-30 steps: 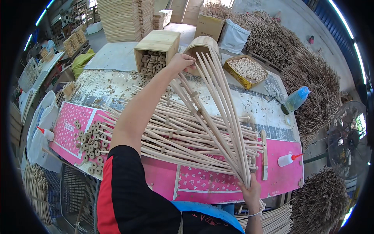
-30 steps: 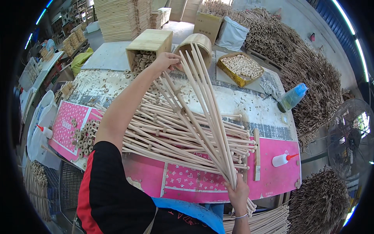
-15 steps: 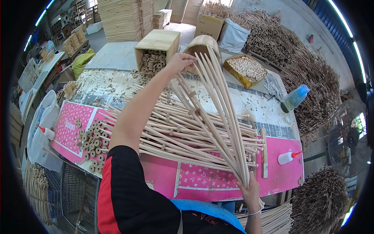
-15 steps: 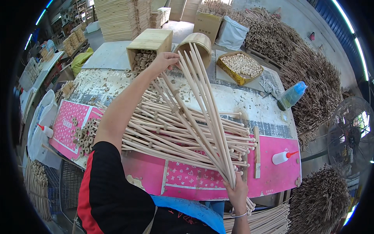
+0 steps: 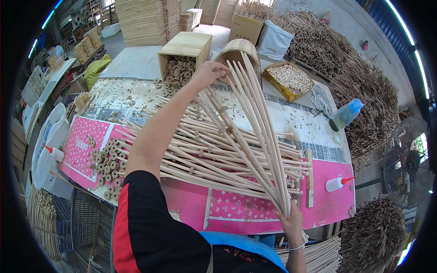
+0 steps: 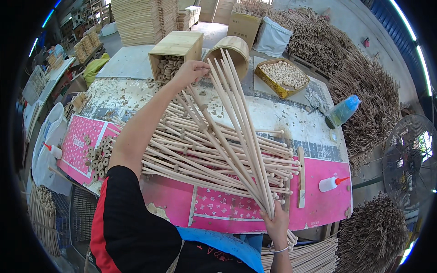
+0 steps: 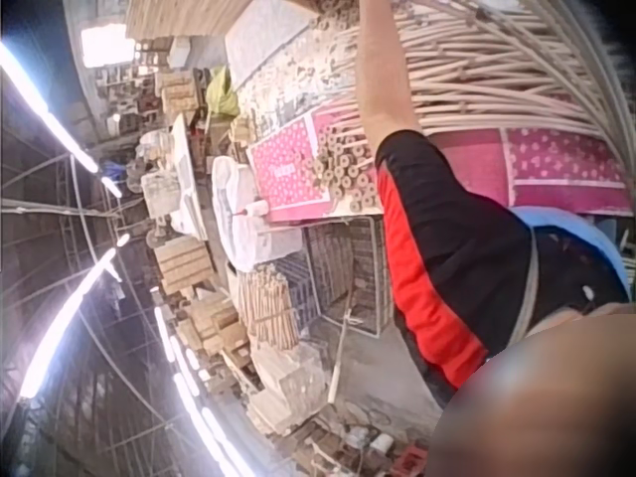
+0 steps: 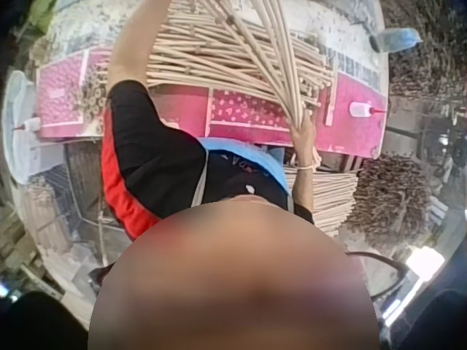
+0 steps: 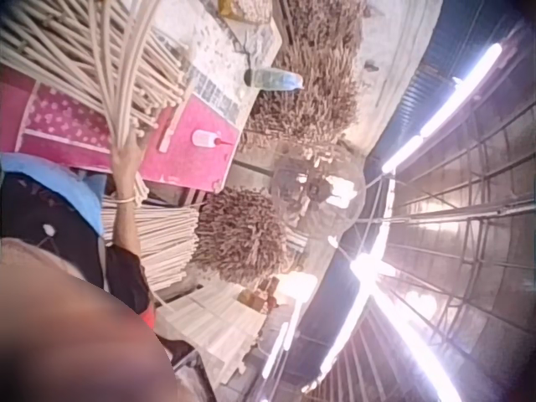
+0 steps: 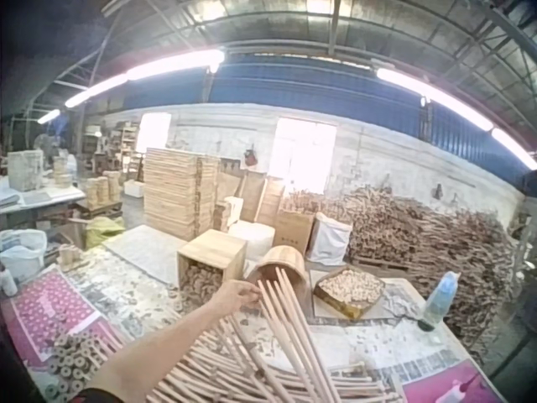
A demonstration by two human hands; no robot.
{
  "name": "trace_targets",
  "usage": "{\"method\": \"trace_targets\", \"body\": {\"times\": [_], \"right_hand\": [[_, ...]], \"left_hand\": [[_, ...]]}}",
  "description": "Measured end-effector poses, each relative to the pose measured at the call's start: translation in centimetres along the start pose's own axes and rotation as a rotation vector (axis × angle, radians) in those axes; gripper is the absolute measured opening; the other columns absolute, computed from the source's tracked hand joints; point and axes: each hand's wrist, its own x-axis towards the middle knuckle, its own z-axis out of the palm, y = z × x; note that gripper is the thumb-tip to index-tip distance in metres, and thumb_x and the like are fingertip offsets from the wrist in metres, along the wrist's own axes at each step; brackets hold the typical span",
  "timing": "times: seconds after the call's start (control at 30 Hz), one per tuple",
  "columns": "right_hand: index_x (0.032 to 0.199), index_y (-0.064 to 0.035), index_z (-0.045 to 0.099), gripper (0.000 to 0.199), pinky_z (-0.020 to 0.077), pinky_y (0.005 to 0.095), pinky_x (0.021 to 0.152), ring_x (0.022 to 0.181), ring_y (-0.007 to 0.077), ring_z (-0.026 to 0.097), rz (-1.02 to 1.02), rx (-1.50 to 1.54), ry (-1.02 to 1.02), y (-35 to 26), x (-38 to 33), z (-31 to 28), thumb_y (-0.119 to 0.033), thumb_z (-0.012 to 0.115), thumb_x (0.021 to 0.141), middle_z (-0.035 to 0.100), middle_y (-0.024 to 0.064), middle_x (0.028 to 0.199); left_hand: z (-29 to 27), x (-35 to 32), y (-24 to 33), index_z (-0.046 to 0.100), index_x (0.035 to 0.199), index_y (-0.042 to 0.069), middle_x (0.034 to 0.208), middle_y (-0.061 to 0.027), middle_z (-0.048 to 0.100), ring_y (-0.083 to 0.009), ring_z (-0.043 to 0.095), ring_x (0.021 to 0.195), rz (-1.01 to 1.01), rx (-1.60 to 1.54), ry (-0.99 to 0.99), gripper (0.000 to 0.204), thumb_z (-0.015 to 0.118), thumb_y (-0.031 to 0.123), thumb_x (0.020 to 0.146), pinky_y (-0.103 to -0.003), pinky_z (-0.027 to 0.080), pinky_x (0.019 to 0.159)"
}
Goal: Assembling wooden components by placing small wooden rings onto wooden rods at a workbench in a workshop.
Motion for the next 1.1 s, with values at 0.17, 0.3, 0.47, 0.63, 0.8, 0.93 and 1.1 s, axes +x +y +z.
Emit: {"method": "trace_targets", "body": {"times": [0.17,0.3,0.47,0.63,0.8,0.93,1.1], "right_hand": [[0.116,-0.0019,0.059,0.041,0.0531,0.0429,0.069,0.081,0.0379,0.07,0.007,-0.023,-0.009,-0.5,0.6,0.1,-0.017,0.078,0.084,0.071,0.0199,0.089],[0.116,-0.0014,0.059,0.04,0.0528,0.043,0.069,0.081,0.0383,0.07,0.009,-0.047,-0.015,-0.5,1.1,0.2,-0.018,0.078,0.084,0.071,0.0204,0.088],[0.116,-0.0019,0.059,0.04,0.0524,0.0442,0.069,0.081,0.0389,0.07,0.015,0.018,0.002,-0.6,1.6,0.6,-0.018,0.077,0.084,0.071,0.0208,0.087],[0.118,-0.0029,0.059,0.041,0.0527,0.046,0.069,0.082,0.0416,0.069,0.025,-0.053,0.01,-0.7,2.2,1.1,-0.018,0.077,0.084,0.07,0.0217,0.087],[0.119,-0.0037,0.059,0.041,0.0526,0.0477,0.069,0.082,0.0424,0.069,0.013,-0.075,0.028,-1.0,1.9,0.9,-0.017,0.077,0.084,0.07,0.0224,0.087],[0.116,-0.0031,0.059,0.038,0.0522,0.0481,0.069,0.082,0.0428,0.069,-0.015,-0.128,0.064,-1.2,1.9,0.8,-0.016,0.077,0.084,0.07,0.023,0.086],[0.111,-0.0017,0.059,0.035,0.0517,0.0465,0.068,0.08,0.0419,0.068,-0.04,-0.205,0.058,-2.1,1.6,0.8,-0.016,0.077,0.085,0.069,0.0224,0.084]], "left_hand": [[1.2,-1.3,1.9,0.075,0.116,0.012,0.089,-0.0073,0.076,-0.0228,0.073,0.086,0.185,0.48,0.085,0.025,0.063,0.017,0.095,-0.037,0.053,0.072],[0.5,-1.9,5.1,0.077,0.112,0.023,0.1,-0.0049,0.077,-0.0283,0.072,0.097,0.189,1.092,-0.046,0.026,0.059,0.024,0.094,-0.04,0.056,0.082],[1.0,-3.0,3.6,0.075,0.11,0.016,0.102,-0.0128,0.074,-0.0318,0.07,0.098,0.311,0.721,-0.007,0.024,0.059,0.023,0.094,-0.046,0.055,0.083],[5.7,-5.6,6.2,0.073,0.102,0.015,0.097,-0.0143,0.072,-0.0327,0.07,0.097,0.184,0.802,-0.287,0.02,0.057,0.025,0.094,-0.045,0.055,0.085],[1.7,-3.3,3.9,0.074,0.107,0.01,0.103,-0.014,0.073,-0.0252,0.07,0.1,0.196,0.451,0.054,0.027,0.054,0.017,0.091,-0.042,0.055,0.083],[-3.9,-1.0,3.1,0.054,0.134,-0.001,0.116,-0.0105,0.067,-0.0165,0.065,0.1,-0.121,-0.4,0.167,0.041,0.054,0.012,0.095,-0.026,0.053,0.085],[-3.4,-0.6,1.9,0.034,0.149,-0.003,0.124,-0.0137,0.063,-0.0196,0.064,0.109,-0.056,-0.753,0.114,0.055,0.057,0.008,0.1,-0.032,0.054,0.095]]}}
